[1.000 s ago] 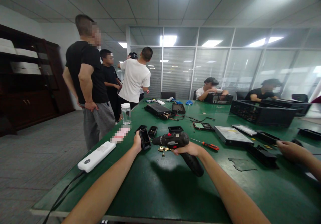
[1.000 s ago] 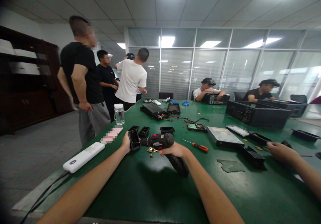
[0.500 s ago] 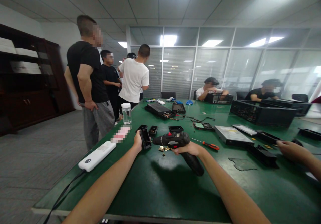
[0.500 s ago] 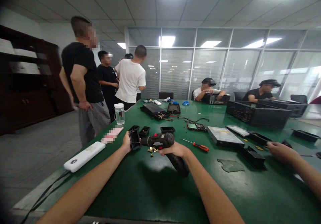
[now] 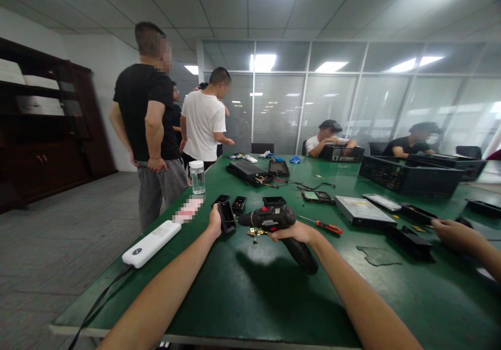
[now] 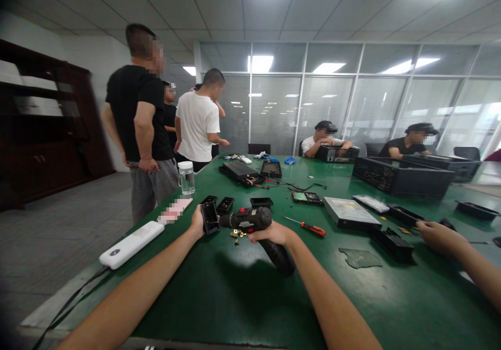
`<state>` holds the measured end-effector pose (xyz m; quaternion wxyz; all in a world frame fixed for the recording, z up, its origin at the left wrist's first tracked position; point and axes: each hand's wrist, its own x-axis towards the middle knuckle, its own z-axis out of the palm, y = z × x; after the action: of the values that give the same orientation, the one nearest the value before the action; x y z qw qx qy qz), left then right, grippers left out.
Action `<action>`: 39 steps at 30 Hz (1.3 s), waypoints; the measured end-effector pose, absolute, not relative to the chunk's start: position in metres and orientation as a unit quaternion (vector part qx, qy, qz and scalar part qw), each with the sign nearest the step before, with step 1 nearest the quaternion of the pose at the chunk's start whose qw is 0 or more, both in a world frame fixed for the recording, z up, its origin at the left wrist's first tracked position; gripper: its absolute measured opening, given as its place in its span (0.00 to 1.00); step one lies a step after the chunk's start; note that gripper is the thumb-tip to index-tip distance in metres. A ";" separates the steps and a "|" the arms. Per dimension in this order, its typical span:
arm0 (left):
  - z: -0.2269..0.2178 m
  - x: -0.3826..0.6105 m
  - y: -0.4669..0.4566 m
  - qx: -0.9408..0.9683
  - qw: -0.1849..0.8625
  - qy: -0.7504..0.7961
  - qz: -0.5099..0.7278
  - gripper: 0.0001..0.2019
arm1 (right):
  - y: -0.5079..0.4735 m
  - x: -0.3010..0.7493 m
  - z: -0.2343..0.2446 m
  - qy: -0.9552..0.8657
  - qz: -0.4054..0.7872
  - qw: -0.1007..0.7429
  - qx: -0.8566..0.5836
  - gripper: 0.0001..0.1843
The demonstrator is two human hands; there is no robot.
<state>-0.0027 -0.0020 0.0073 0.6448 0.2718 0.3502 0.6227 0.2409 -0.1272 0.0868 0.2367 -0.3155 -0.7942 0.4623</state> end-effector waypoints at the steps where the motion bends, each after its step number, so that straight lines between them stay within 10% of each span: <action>1: 0.007 -0.003 -0.002 0.277 0.643 0.349 0.622 0.17 | -0.128 0.241 0.088 -0.793 0.465 0.235 -0.315 0.06; 39: 0.006 -0.002 0.000 0.274 0.651 0.345 0.619 0.18 | -0.130 0.243 0.084 -0.788 0.488 0.232 -0.296 0.13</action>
<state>-0.0021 -0.0003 0.0059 0.6506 0.2744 0.3447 0.6186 0.2428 -0.1298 0.0845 0.2319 -0.2960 -0.7876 0.4882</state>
